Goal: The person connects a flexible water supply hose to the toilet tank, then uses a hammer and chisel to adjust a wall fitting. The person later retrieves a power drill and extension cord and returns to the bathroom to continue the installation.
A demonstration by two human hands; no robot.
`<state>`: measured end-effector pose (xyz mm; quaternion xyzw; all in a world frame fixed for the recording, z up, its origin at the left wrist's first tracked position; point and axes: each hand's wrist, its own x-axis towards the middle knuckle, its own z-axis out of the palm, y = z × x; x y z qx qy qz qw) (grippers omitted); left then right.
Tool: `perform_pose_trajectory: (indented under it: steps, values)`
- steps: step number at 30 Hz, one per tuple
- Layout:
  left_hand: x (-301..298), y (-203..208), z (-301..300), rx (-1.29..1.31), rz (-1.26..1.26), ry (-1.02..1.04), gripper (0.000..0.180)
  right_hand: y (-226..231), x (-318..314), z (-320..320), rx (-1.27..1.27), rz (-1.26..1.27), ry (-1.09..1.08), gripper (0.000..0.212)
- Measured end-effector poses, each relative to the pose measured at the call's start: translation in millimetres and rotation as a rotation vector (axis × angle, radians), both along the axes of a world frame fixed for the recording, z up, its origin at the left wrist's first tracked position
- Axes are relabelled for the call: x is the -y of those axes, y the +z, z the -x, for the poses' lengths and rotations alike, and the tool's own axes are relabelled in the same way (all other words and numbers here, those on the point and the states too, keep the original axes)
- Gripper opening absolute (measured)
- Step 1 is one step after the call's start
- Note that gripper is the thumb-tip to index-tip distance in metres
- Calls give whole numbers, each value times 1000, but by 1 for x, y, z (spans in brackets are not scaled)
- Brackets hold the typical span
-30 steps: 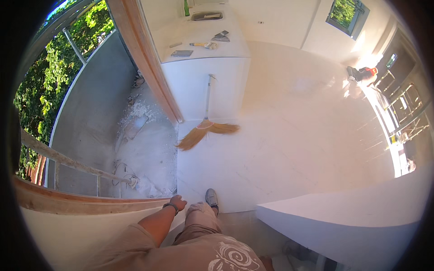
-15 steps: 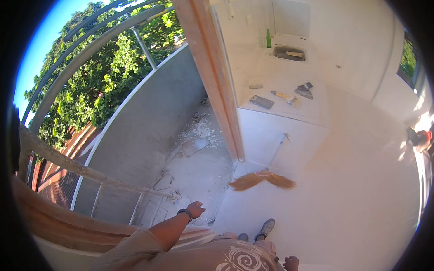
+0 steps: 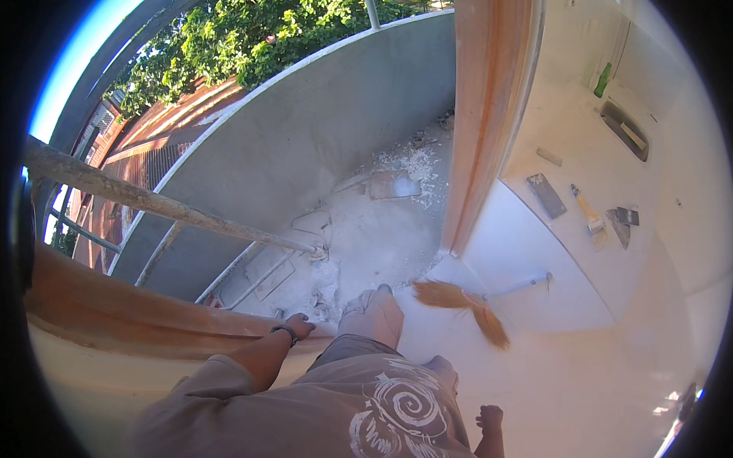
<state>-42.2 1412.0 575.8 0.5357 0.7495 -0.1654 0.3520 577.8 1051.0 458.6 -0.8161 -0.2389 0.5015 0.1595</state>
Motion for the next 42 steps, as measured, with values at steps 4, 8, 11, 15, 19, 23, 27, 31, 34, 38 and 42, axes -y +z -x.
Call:
perform_pose_trajectory:
  steps: [4, 8, 11, 15, 19, 23, 27, 31, 34, 38, 42]
  values:
    - [-70, -47, -5, 16, -123, 128, 71, 25, -167, -23, 32, 22, -230, 47]
    - [-183, -127, -6, 65, -214, 245, 68, 26, -330, 20, -68, -163, -149, 48]
    - [-282, -174, -6, 135, -235, 311, 68, 6, -453, 80, -70, -151, 36, 48]
    - [-415, -208, 14, 216, -176, 351, 67, -20, -609, 177, 5, -43, 354, 51]
    - [-498, -203, 63, 328, -122, 408, 66, -20, -745, 260, -16, -18, 576, 52]
    - [-541, -185, 137, 209, -17, 431, 66, 3, -868, 312, 40, -85, 679, 43]
    - [-539, -156, 214, 81, 168, 548, 62, 25, -962, 355, 46, -268, 783, 38]
    - [-491, -149, 269, -79, 296, 738, 65, 36, -1045, 417, 112, -278, 936, 36]
    - [-449, -173, 301, 89, 435, 752, 60, 50, -1113, 466, 120, -295, 1224, 38]
    - [-404, -197, 306, 299, 319, 593, 63, 34, -1207, 554, -15, -346, 1356, 42]
    - [-398, -198, 287, 232, 250, 1175, 67, 23, -1285, 681, -93, -405, 1612, 45]
